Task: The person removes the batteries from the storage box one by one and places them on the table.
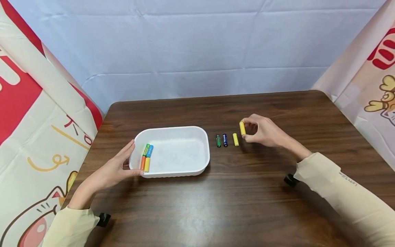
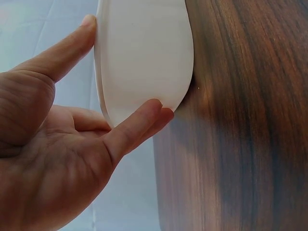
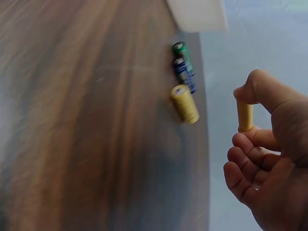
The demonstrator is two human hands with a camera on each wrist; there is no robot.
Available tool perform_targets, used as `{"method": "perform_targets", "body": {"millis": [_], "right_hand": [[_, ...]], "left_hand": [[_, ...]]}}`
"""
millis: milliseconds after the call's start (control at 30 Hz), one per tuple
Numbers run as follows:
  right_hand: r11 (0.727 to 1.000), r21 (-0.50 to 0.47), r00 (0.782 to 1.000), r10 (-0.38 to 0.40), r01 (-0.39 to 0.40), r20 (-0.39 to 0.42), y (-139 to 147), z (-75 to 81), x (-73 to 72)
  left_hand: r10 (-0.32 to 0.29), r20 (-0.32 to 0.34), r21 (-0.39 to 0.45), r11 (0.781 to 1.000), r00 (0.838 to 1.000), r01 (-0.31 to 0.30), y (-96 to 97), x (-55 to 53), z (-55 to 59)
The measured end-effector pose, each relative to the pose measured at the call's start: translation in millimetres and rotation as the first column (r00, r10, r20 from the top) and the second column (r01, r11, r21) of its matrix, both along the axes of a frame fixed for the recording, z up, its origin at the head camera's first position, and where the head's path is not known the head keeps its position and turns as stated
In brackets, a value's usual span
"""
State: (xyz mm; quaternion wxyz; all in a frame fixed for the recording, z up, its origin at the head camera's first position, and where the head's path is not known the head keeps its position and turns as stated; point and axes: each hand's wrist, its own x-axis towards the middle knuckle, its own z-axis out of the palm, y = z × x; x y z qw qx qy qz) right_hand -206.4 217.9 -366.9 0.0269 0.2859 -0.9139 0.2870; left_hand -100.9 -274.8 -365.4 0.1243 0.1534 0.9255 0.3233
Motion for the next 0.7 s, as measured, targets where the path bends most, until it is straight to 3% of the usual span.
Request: {"method": "perform_targets", "body": {"millis": [133,300,700], "right_hand": [[0.999,0.052,0.998,-0.011,0.008,0.055,12,-21.9,-3.0],[0.995,0.103,0.995,-0.003,-0.006,0.095,18,-38.8,-4.8],[0.985,0.17,0.991,-0.027,0.004,0.134,13,-47.6,-3.8]], "left_hand": [[0.004,0.002,-0.006,1.0,1.0,-0.004,-0.3,0.2,-0.3],[0.007,0.006,-0.01,1.0,1.0,-0.007,0.1,0.3,-0.5],[0.002,-0.006,-0.008,1.0,1.0,-0.002,-0.7,0.2,-1.7]]}}
